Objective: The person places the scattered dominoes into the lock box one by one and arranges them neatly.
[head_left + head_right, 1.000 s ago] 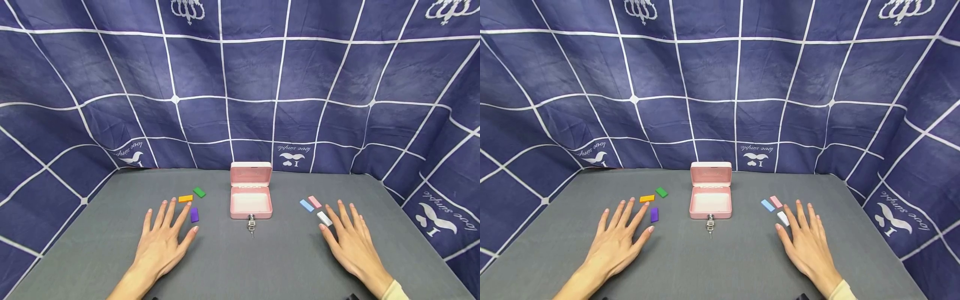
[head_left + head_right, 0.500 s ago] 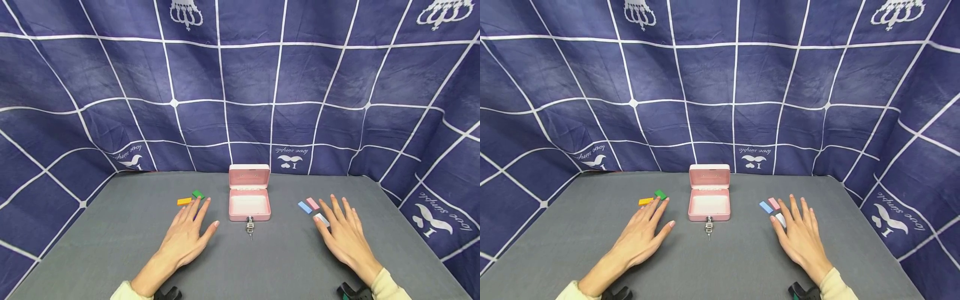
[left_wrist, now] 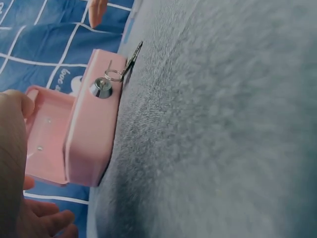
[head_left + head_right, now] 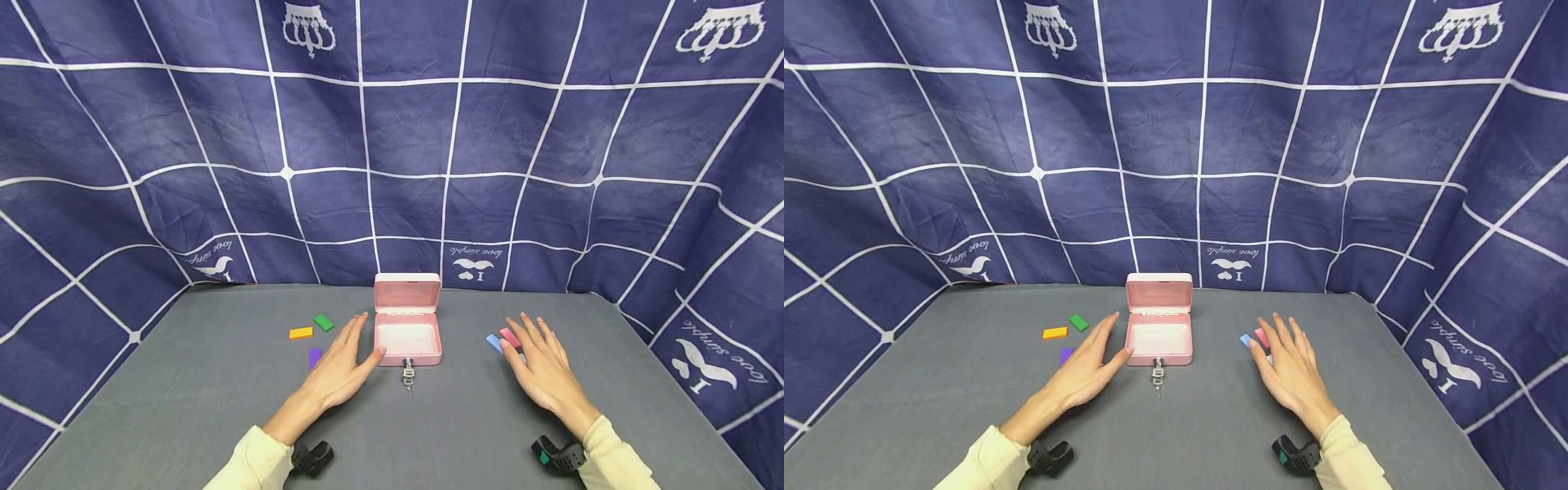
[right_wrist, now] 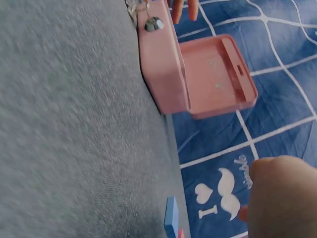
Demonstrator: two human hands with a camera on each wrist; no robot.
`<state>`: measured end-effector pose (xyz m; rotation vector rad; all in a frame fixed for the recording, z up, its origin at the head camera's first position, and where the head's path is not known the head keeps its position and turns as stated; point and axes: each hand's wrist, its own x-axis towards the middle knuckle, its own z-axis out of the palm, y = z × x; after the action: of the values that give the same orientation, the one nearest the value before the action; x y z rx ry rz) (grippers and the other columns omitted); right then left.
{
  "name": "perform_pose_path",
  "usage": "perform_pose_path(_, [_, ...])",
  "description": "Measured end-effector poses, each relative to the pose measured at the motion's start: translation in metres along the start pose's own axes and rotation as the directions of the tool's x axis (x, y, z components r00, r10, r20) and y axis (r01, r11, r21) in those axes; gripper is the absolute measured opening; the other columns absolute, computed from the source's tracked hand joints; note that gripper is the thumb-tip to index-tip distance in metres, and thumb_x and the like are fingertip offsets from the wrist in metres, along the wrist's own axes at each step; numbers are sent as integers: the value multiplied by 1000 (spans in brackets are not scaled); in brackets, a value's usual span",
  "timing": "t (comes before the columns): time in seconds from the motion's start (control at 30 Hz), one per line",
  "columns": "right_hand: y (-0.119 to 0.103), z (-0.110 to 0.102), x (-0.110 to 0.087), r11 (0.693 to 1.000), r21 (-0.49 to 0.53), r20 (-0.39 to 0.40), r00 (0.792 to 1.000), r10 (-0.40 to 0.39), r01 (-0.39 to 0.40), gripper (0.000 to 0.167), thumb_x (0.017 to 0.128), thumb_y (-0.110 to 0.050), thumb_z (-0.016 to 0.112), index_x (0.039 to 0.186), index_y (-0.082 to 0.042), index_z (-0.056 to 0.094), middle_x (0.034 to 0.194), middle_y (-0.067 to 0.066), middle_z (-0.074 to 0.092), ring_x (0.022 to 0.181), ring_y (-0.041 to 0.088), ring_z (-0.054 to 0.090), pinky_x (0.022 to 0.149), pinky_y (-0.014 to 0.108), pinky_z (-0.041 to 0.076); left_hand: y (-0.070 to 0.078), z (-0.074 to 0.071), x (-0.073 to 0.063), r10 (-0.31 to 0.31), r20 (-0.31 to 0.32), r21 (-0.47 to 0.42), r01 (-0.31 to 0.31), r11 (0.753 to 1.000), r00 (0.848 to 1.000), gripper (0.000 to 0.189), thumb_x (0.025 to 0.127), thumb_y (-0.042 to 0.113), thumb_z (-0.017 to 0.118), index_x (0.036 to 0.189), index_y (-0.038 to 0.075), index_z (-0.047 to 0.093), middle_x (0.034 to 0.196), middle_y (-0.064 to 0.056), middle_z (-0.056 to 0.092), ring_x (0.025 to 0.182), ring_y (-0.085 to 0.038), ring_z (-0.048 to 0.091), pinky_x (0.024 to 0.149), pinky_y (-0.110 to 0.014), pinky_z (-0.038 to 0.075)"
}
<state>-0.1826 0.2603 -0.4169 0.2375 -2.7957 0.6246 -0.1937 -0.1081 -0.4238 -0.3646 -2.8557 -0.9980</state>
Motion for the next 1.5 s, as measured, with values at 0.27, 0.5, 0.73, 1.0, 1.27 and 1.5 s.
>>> perform_pose_path(0.27, [16, 23, 14, 988, 116, -24, 994, -103, 105, 47, 100, -18, 50, 146, -8, 48, 154, 21, 43, 144, 47, 31, 107, 70, 26, -5, 16, 18, -63, 17, -183, 65, 981, 998, 91, 88, 58, 66, 159, 20, 23, 157, -17, 40, 145, -35, 41, 114, -58, 36])
perform_pose_path(0.5, [29, 39, 26, 961, 182, -68, 978, -198, 207, 56, 81, 4, 57, 137, -7, 57, 142, 16, 56, 139, 41, 41, 106, 66, 29, -9, 29, 28, 11, -5, -260, -12, 965, 1000, 102, 81, 46, 79, 159, 22, 17, 156, -13, 43, 145, -30, 42, 115, -54, 36])
perform_pose_path(0.73, [35, 48, 33, 970, 177, -25, 986, -163, 165, 58, 79, 3, 59, 135, -11, 59, 140, 15, 58, 141, 39, 38, 107, 65, 24, -13, 33, 33, 80, -16, -356, -81, 931, 997, 117, 74, 39, 86, 159, 29, 6, 150, -12, 50, 140, -28, 48, 110, -54, 39])
perform_pose_path(1.0, [39, 49, 27, 975, 139, -33, 985, -172, 175, 52, 80, 2, 61, 131, -9, 63, 137, 19, 59, 135, 38, 44, 101, 61, 30, -14, 32, 31, 122, -14, -329, -120, 937, 992, 122, 71, 40, 89, 160, 27, 7, 148, -13, 51, 140, -27, 48, 112, -53, 39])
perform_pose_path(1.27, [37, 44, 34, 963, 102, -112, 965, -238, 249, 43, 81, 1, 62, 123, -7, 67, 124, 12, 66, 123, 35, 52, 93, 55, 37, -13, 31, 39, 168, -28, -314, -168, 934, 985, 121, 73, 38, 88, 160, 25, 5, 151, -14, 48, 142, -26, 46, 114, -51, 38])
perform_pose_path(1.5, [37, 46, 39, 960, 91, -124, 959, -254, 266, 43, 80, -1, 66, 122, -5, 67, 123, 14, 67, 121, 37, 54, 96, 60, 38, -17, 32, 42, 174, -20, -299, -172, 939, 985, 120, 75, 38, 87, 160, 24, 3, 152, -13, 46, 143, -26, 44, 115, -50, 37])
